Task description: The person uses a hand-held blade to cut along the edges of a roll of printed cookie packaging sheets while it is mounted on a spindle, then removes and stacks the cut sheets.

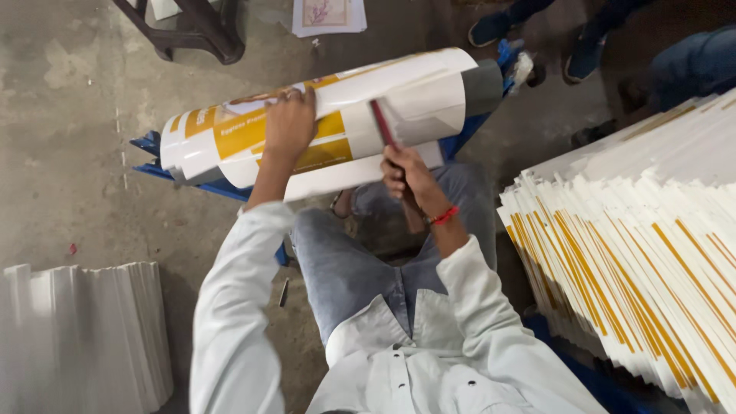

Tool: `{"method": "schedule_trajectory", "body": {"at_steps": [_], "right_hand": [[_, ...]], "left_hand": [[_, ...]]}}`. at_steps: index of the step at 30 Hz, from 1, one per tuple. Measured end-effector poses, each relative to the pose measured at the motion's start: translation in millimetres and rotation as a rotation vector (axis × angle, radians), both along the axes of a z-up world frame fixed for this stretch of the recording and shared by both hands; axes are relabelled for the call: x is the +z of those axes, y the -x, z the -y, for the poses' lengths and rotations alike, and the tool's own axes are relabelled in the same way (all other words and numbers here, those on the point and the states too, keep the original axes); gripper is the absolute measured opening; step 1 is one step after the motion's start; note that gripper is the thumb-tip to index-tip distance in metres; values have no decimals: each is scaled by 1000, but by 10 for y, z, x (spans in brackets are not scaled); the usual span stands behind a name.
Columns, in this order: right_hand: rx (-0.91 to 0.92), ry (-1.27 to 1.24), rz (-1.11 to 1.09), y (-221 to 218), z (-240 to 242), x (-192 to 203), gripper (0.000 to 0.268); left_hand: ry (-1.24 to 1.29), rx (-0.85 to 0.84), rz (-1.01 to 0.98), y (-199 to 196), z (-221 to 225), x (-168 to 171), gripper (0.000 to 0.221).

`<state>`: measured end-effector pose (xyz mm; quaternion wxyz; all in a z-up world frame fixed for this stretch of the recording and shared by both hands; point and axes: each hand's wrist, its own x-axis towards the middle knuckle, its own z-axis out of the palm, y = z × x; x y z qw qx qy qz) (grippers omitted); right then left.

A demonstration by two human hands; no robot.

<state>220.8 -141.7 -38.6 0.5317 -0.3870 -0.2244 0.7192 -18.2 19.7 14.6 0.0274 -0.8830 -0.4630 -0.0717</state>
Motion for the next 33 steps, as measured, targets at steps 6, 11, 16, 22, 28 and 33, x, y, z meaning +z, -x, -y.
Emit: {"method": "schedule_trajectory", "body": {"at_steps": [6, 11, 16, 22, 28, 33], "right_hand": [[-714, -2, -25, -384, -252, -387, 29], [-706, -45, 116, 247, -219, -564, 15], [-511, 89, -8, 327, 135, -354, 22], [-380, 183, 309, 541, 234, -471, 24], [-384, 17, 28, 1742, -201, -1147, 11], [-160, 136, -383, 2334, -294, -1018, 36]], "left_hand": [[-344, -142, -187, -194, -510, -299, 36], [-36, -254, -159, 86, -254, -212, 38], [-411, -219, -287, 150, 270, -31, 47], [-186, -235, -192, 104, 186, 103, 49], [-133, -278, -93, 131, 55, 180, 42], [-62, -285, -124, 82, -36, 117, 40]]}}
